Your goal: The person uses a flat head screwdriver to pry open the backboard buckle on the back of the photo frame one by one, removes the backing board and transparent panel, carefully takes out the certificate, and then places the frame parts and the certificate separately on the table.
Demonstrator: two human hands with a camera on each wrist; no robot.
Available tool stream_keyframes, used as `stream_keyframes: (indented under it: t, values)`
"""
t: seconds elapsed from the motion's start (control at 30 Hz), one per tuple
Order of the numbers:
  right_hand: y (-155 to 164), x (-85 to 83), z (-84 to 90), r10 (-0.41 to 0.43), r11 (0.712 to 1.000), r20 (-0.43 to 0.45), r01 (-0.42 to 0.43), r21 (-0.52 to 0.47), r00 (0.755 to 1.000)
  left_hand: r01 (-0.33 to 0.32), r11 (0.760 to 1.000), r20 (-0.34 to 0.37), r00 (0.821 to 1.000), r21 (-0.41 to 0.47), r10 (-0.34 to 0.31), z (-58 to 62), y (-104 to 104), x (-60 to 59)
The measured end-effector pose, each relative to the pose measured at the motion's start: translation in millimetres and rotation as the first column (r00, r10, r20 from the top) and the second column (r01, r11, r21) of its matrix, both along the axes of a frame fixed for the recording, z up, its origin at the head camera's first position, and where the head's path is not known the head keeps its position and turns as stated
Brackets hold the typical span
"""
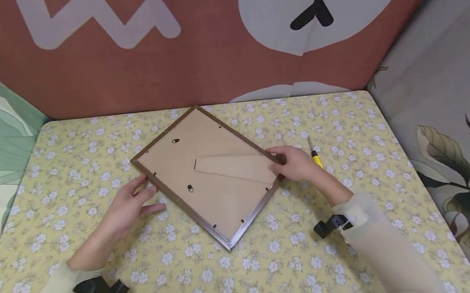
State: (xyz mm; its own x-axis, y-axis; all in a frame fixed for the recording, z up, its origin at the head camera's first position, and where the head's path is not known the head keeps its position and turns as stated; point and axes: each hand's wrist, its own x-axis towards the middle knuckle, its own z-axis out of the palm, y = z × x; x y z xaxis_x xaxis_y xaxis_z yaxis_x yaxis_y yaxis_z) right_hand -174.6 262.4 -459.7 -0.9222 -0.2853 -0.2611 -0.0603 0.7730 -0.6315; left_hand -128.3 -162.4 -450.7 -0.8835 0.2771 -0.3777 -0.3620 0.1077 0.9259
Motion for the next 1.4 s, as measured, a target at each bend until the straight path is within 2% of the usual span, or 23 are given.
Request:
stream_keyframes:
  t: [0.17,0.3,0.47,0.6,0.77,0.9,1.1,1.17,1.3,1.4]
  values:
    - [-1,7.8,4.7,0.080,0.997,0.094,-0.079,-0.008,0.992,-0.041,0.999,-0.021,0.999,0.002,0.041,-3.1,5,-11.9]
    - [-3,9.6,7.9,0.097,0.995,0.146,-0.094,-0.030,0.984,-0.066,0.998,-0.062,0.996,-0.006,0.066,-8.0,11,-12.9]
    - [-10,6.8,3.7,0.031,0.999,0.051,-0.030,-0.031,0.998,-0.064,0.993,-0.099,0.994,-0.100,0.054,-15.3,24,-4.5]
    - [-15,5.4,-1.0,0.025,1.000,-0.028,-0.025,-0.003,0.999,-0.065,0.985,-0.148,0.988,-0.158,0.042,-19.3,32,-2.1]
    - [-17,9.8,-3.4,0.026,1.000,-0.037,-0.027,-0.009,0.999,-0.070,0.963,-0.194,0.981,-0.258,0.020,-23.1,34,-4.8]
    - [-17,16.2,-4.7,-0.004,0.999,0.002,0.004,-0.039,1.000,-0.052,0.950,-0.206,0.979,-0.307,-0.013,-23.5,34,-12.6]
    - [-22,28.3,-3.0,-0.012,0.999,0.041,0.014,-0.048,0.999,-0.026,0.932,-0.181,0.983,-0.363,-0.043,-16.7,31,-28.2]
    - [-25,31.5,-2.3,-0.012,0.997,0.073,0.017,-0.069,0.997,-0.026,0.929,-0.177,0.983,-0.368,-0.043,-15.0,30,-32.9]
    - [-29,33.9,-1.6,-0.042,0.991,0.142,0.059,-0.117,0.989,-0.034,0.941,-0.176,0.984,-0.338,-0.027,-14.4,30,-40.8]
    - [-31,31.8,-2.7,-0.095,0.987,0.124,0.110,-0.118,0.988,-0.049,0.940,-0.178,0.984,-0.338,-0.013,-15.3,30,-43.1]
